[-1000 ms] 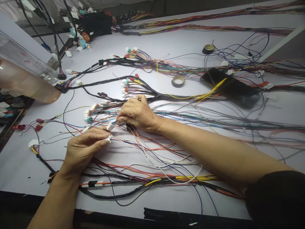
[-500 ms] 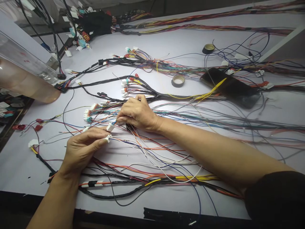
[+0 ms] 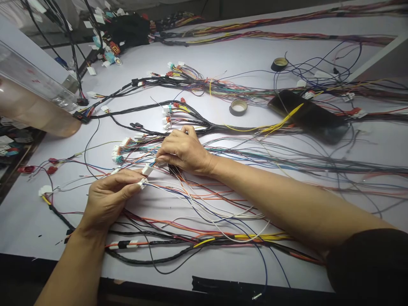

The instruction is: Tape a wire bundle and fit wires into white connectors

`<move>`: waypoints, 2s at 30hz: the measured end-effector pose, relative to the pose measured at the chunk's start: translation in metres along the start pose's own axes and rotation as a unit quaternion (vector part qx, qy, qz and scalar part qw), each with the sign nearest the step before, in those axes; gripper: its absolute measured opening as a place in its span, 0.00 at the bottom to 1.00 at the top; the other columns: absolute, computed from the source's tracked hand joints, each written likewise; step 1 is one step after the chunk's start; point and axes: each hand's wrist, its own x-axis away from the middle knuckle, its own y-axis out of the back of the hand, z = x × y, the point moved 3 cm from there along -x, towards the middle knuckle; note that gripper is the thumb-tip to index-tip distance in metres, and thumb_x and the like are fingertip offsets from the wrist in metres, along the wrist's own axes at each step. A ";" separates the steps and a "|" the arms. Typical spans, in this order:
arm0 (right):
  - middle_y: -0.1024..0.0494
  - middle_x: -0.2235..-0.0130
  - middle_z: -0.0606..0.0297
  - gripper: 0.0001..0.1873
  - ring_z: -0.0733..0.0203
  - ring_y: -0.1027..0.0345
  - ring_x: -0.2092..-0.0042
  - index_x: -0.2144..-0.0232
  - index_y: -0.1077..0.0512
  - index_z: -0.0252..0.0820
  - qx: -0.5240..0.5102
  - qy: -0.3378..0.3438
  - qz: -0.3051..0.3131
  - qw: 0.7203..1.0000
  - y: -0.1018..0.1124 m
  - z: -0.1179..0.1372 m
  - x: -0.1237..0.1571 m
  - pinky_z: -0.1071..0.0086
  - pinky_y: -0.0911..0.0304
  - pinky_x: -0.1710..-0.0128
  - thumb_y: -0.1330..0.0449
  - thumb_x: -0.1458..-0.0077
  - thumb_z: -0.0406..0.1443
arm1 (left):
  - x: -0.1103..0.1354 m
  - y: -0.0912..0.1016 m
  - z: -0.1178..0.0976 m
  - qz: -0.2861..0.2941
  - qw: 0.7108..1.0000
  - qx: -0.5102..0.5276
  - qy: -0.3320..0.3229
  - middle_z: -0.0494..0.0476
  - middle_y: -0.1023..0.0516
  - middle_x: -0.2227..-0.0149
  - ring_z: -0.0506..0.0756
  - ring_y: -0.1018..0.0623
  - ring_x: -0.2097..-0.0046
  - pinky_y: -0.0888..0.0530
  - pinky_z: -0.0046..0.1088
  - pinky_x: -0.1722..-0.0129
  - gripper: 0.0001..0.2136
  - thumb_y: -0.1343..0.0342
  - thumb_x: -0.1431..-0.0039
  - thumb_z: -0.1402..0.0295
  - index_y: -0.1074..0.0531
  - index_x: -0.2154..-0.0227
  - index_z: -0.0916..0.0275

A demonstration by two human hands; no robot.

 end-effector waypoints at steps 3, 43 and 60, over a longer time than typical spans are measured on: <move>0.20 0.61 0.67 0.10 0.61 0.38 0.57 0.62 0.22 0.44 0.002 -0.002 0.005 1.000 0.000 0.001 0.000 0.61 0.62 0.52 0.42 0.35 0.41 | 0.000 0.001 0.001 -0.008 1.000 0.006 0.012 0.54 0.19 0.71 0.54 0.22 0.64 0.24 0.32 0.56 0.06 0.29 0.57 0.68 0.17 0.73 0.54; 0.19 0.56 0.69 0.09 0.63 0.34 0.53 0.60 0.22 0.47 0.093 -0.026 0.020 0.995 -0.001 0.003 0.003 0.62 0.61 0.51 0.43 0.34 0.40 | 0.004 0.007 -0.005 0.031 0.998 0.055 0.018 0.60 0.20 0.70 0.55 0.22 0.66 0.24 0.31 0.63 0.09 0.27 0.58 0.64 0.19 0.76 0.62; 0.23 0.46 0.60 0.13 0.56 0.32 0.47 0.51 0.25 0.47 0.186 -0.106 0.028 0.976 0.056 0.080 0.160 0.57 0.49 0.47 0.44 0.34 0.42 | 0.013 0.009 -0.006 0.190 0.982 -0.017 -0.003 0.63 0.20 0.70 0.59 0.20 0.67 0.21 0.29 0.68 0.07 0.31 0.54 0.61 0.18 0.76 0.58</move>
